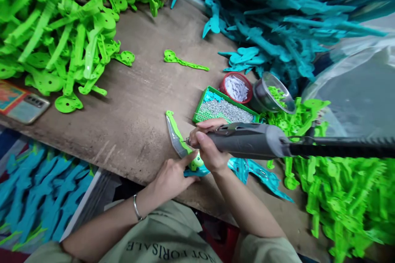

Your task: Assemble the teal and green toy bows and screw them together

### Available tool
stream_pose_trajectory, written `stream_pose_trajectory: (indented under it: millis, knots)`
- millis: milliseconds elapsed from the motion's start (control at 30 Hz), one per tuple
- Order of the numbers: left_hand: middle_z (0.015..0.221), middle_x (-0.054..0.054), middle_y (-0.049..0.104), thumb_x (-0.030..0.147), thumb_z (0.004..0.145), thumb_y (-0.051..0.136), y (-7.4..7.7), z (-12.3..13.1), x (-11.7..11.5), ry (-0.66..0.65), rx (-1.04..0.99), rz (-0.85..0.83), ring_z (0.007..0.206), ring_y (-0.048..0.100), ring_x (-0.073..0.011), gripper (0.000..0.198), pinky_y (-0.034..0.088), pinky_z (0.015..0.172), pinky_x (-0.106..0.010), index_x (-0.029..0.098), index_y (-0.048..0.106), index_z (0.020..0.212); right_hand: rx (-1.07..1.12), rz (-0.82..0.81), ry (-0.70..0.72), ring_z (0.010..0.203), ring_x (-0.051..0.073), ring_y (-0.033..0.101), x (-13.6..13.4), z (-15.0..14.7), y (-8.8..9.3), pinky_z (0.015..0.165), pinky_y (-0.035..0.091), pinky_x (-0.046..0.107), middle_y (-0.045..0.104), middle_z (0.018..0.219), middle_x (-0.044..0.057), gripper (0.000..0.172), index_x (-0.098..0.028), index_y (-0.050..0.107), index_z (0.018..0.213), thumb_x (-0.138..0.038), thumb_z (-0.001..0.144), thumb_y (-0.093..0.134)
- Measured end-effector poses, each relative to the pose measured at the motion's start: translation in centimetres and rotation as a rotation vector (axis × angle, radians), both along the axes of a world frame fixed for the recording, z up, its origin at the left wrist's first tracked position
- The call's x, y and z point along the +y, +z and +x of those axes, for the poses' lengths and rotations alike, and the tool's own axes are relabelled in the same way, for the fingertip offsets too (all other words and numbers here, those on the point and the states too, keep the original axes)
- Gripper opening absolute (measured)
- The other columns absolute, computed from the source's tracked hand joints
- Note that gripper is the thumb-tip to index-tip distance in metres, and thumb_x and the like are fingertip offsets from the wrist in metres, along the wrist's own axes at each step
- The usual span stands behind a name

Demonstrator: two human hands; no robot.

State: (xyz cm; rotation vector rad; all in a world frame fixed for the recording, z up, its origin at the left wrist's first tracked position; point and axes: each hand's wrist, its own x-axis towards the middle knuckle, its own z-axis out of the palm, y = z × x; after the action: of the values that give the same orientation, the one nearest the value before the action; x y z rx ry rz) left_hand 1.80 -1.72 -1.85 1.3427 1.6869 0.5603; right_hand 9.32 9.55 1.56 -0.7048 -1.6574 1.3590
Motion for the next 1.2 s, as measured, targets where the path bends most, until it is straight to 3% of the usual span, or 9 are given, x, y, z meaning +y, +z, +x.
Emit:
stream_pose_trajectory:
  millis: [200,367,567,633,700,767,833,967,1200]
  knots:
    - [0.099,-0.007,0.08,0.033,0.077,0.082,0.1,-0.1,0.1,0.013,-0.021,0.02,0.095,0.077,-0.03,0.045,0.061,0.081,-0.037,0.025,0.071,0.12,-0.037,-0.049,0.026,0.052,0.012,0.055,-0.1,-0.7,0.0,0.051,0.047,0.028,0.057,0.061,-0.006,0.012,-0.023,0.057,0.088,-0.032,0.088,0.066]
    - [0.084,-0.007,0.08,0.03,0.074,0.084,-0.3,0.2,0.0,0.035,0.06,0.06,0.084,0.077,-0.0317,0.031,0.061,0.072,-0.036,0.022,0.077,0.103,-0.111,-0.037,0.199,0.05,0.011,0.051,0.6,-1.5,0.5,0.048,0.042,0.027,0.055,0.059,-0.005,0.017,-0.023,0.053,0.072,-0.028,0.082,0.065]
    - [0.083,-0.005,0.08,0.024,0.071,0.086,-1.3,0.7,-0.3,0.081,0.049,0.191,0.074,0.076,-0.0264,0.045,0.06,0.065,-0.031,0.022,0.075,0.114,0.008,-0.037,0.299,0.047,0.01,0.05,1.8,-0.4,0.6,0.045,0.041,0.025,0.055,0.059,-0.005,0.013,-0.023,0.057,0.08,-0.03,0.083,0.067]
    - [0.076,-0.001,0.078,0.022,0.07,0.086,-1.6,0.7,-0.5,0.092,0.037,0.227,0.063,0.073,-0.0209,0.06,0.058,0.062,-0.028,0.025,0.07,0.128,0.107,0.009,0.169,0.048,0.011,0.054,3.1,0.8,0.9,0.047,0.044,0.025,0.058,0.061,-0.005,0.016,-0.022,0.06,0.093,-0.032,0.083,0.069]
    - [0.066,0.003,0.074,0.021,0.07,0.086,-1.9,0.6,-0.6,0.096,0.02,0.269,0.053,0.067,-0.016,0.071,0.057,0.058,-0.025,0.027,0.063,0.137,0.212,0.069,-0.1,0.048,0.011,0.055,5.2,2.3,1.0,0.05,0.046,0.026,0.057,0.057,-0.007,0.017,-0.023,0.06,0.097,-0.03,0.083,0.068]
    - [0.059,0.005,0.069,0.021,0.071,0.085,-2.2,0.5,-0.6,0.093,-0.009,0.323,0.048,0.061,-0.0127,0.072,0.055,0.055,-0.022,0.025,0.061,0.139,0.259,0.11,-0.407,0.046,0.01,0.053,7.7,3.6,0.9,0.052,0.047,0.026,0.054,0.053,-0.008,0.015,-0.023,0.059,0.093,-0.027,0.081,0.068]
    - [0.057,0.006,0.066,0.023,0.072,0.084,-2.4,0.4,-0.7,0.091,-0.034,0.363,0.045,0.057,-0.0108,0.068,0.054,0.052,-0.021,0.023,0.063,0.137,0.229,0.118,-0.608,0.045,0.009,0.051,9.9,4.7,0.4,0.051,0.045,0.025,0.051,0.052,-0.009,0.015,-0.023,0.058,0.088,-0.028,0.077,0.067]
    - [0.057,0.006,0.065,0.027,0.077,0.08,-2.4,0.5,-0.7,0.09,-0.056,0.356,0.045,0.055,-0.01,0.062,0.054,0.052,-0.02,0.022,0.064,0.137,0.146,0.114,-0.69,0.043,0.009,0.05,12.0,5.4,-0.9,0.049,0.043,0.026,0.047,0.051,-0.01,0.018,-0.022,0.057,0.086,-0.033,0.075,0.065]
    - [0.057,0.007,0.064,0.02,0.073,0.083,-2.1,0.6,-0.8,0.091,-0.037,0.354,0.046,0.056,-0.0106,0.069,0.055,0.055,-0.021,0.022,0.062,0.138,0.158,0.067,-0.674,0.041,0.009,0.049,11.7,5.2,-1.6,0.046,0.042,0.025,0.049,0.049,-0.011,0.021,-0.022,0.055,0.084,-0.033,0.072,0.068]
